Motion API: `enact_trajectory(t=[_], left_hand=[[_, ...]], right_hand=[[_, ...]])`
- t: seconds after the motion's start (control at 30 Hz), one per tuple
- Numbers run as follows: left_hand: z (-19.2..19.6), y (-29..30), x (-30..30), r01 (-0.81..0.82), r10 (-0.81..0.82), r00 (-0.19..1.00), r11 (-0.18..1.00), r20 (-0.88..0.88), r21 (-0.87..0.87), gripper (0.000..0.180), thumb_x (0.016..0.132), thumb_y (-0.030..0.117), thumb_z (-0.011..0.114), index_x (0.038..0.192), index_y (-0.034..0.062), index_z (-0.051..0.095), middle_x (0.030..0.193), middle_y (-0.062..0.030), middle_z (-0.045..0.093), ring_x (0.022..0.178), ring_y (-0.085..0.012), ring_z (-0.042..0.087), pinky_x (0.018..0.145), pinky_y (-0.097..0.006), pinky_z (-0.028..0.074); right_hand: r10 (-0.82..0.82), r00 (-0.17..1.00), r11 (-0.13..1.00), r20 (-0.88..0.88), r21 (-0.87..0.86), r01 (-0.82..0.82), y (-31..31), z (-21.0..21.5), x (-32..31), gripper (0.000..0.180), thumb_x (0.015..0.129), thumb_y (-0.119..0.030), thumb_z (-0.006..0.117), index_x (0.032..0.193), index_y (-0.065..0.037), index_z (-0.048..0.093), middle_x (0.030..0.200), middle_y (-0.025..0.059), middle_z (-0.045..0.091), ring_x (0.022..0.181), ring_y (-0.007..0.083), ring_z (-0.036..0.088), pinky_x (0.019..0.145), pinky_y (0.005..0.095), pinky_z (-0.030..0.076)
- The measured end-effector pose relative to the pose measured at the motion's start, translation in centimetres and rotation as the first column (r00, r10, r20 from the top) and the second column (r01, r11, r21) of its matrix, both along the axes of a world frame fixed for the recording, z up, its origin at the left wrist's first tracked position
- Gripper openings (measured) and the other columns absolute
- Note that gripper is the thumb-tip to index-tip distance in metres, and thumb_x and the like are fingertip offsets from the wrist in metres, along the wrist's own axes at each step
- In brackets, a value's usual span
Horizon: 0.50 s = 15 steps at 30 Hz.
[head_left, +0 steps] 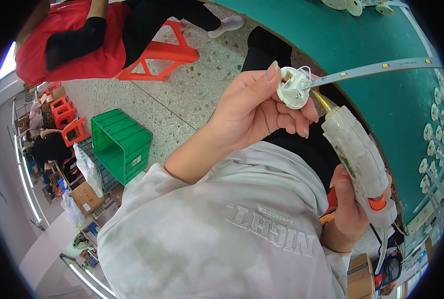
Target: Assembling LED light components by applying hot glue to plastic bases and attaching strips.
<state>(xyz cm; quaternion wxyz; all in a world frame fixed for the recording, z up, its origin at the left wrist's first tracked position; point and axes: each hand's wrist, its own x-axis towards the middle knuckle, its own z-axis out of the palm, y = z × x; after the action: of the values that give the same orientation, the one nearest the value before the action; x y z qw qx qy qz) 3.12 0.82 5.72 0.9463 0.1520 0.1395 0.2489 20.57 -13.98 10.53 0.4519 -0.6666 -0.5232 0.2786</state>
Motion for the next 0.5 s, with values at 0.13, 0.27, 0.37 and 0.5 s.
enact_trajectory(t=[0.13,0.27,0.37,0.5], left_hand=[[0.19,-0.02,0.15,0.001,0.000,1.000,1.000,0.030,-0.021,0.053,0.104,0.039,0.030,0.116,-0.0074,0.053,0.097,-0.0228,0.065,0.079,-0.0260,0.068,0.073,-0.034,0.057],[-0.01,0.05,0.23,0.008,-0.006,0.999,1.000,0.045,-0.027,0.054,0.104,0.039,0.029,0.117,-0.0079,0.052,0.097,-0.0225,0.065,0.078,-0.0258,0.068,0.073,-0.034,0.057],[-0.01,0.08,0.29,-0.006,0.006,0.999,1.000,0.054,-0.016,0.055,0.104,0.040,0.029,0.114,-0.0083,0.053,0.097,-0.0222,0.065,0.077,-0.0250,0.068,0.072,-0.033,0.057],[-0.19,0.05,0.26,-0.014,0.015,0.999,1.000,0.043,-0.017,0.056,0.104,0.041,0.028,0.109,-0.0081,0.056,0.097,-0.0218,0.065,0.077,-0.0242,0.068,0.072,-0.032,0.057]], right_hand=[[-0.045,0.999,0.999,-0.025,-0.020,0.044,-0.19,0.16,-0.23,0.033,0.073,-0.024,0.078,0.095,-0.001,0.069,0.068,0.0050,0.061,0.052,0.0183,0.042,0.044,0.0287,0.029],[-0.085,0.994,0.996,-0.061,-0.011,0.085,-0.17,-0.08,-0.30,0.034,0.072,-0.023,0.079,0.095,-0.001,0.070,0.067,0.0048,0.060,0.052,0.0181,0.041,0.045,0.0289,0.029],[-0.014,1.000,0.998,0.003,0.056,0.014,0.55,-0.03,0.13,0.033,0.071,-0.023,0.079,0.094,-0.001,0.070,0.066,0.0044,0.060,0.052,0.0177,0.041,0.045,0.0289,0.029],[-0.014,1.000,1.000,-0.001,0.026,0.014,0.49,0.31,0.01,0.033,0.071,-0.024,0.079,0.093,-0.001,0.070,0.065,0.0040,0.059,0.051,0.0175,0.041,0.045,0.0288,0.029]])
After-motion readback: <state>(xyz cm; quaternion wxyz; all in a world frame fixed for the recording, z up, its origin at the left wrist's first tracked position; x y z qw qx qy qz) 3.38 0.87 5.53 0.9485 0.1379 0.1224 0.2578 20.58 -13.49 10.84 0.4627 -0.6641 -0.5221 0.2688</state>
